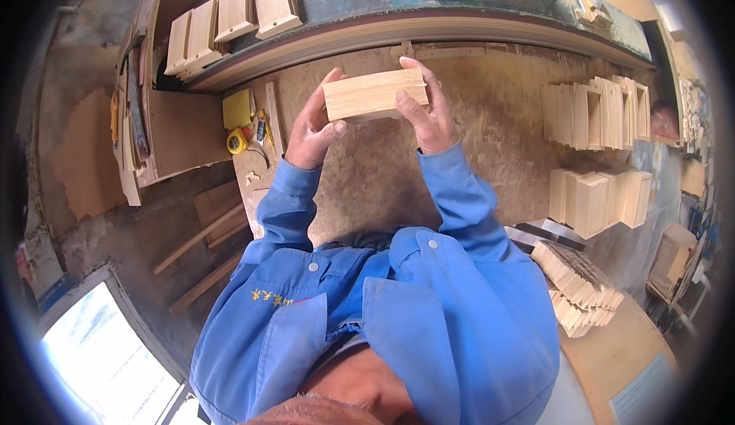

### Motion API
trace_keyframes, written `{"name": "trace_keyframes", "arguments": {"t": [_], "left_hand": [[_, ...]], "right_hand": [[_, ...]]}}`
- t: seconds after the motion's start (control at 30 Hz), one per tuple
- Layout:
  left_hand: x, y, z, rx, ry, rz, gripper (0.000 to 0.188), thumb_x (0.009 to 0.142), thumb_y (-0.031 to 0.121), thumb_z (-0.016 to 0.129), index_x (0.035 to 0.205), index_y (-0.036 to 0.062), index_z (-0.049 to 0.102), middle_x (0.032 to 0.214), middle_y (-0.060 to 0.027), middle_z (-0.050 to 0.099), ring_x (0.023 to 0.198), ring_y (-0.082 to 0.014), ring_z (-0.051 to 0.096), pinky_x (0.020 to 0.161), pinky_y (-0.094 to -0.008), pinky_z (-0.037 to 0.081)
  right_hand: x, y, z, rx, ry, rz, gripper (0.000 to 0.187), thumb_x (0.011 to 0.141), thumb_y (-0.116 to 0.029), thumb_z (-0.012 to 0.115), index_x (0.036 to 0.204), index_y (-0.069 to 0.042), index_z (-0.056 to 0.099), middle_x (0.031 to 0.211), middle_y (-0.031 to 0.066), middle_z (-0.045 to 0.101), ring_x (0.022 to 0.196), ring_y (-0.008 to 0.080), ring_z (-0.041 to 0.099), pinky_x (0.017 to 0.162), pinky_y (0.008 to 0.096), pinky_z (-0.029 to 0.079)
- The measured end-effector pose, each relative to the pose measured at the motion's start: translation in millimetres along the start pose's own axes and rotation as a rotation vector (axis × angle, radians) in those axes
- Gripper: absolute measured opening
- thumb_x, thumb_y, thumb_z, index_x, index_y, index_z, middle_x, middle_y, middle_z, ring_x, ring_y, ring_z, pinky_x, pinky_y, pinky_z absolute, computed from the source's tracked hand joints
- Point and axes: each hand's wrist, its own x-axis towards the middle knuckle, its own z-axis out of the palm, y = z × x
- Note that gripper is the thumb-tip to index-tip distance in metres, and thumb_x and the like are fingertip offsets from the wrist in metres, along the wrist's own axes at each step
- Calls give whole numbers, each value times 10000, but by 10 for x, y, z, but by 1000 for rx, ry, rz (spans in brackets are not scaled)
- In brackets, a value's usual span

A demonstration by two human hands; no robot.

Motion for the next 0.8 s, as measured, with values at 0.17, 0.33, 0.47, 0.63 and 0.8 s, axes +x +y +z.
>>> {"name": "trace_keyframes", "arguments": {"t": [0.17, 0.33, 0.47, 0.63, 0.8], "left_hand": [[-49, 51, 69, -19, 22, -65, 960, 831, 362, 713, 1587, -4, 247, 1596, -215, 343, 1444, -311, 397, 1176, -420, 330], [-53, 2, 146, -117, 97, -131, 842, 864, 318, 654, 1562, -10, 315, 1549, -207, 414, 1414, -303, 436, 1158, -413, 356], [-56, -128, 173, -207, 219, -111, 518, 928, 207, 608, 1409, 22, 553, 1182, -49, 637, 986, -82, 566, 828, -219, 432], [-40, -291, 158, -115, 367, -167, 302, 952, 237, 637, 1187, 59, 701, 810, 90, 595, 670, -1, 429, 605, -186, 314], [-58, -439, 43, -94, 558, -90, 298, 940, 230, 684, 1174, 45, 685, 878, 49, 622, 746, -34, 499, 671, -198, 387]], "right_hand": [[-80, -78, 56, -147, 72, -117, 602, 872, -226, 729, 1418, -67, 532, 1292, 72, 479, 1096, 179, 549, 966, 318, 478], [-113, -117, 90, -91, 104, -51, 526, 872, -192, 718, 1363, -63, 579, 1275, 54, 491, 1060, 139, 546, 936, 291, 473], [-81, -53, 79, -100, 139, -67, 372, 942, -197, 658, 1280, -47, 631, 1172, 24, 567, 987, 96, 543, 883, 271, 468], [68, 131, -22, -112, 119, -13, 359, 1035, -320, 557, 1240, -44, 656, 1094, -7, 621, 942, 76, 545, 866, 257, 456], [207, 288, -176, 86, 197, 213, 479, 1034, -411, 555, 1343, -46, 592, 1097, 13, 638, 999, 85, 592, 870, 271, 497]]}}
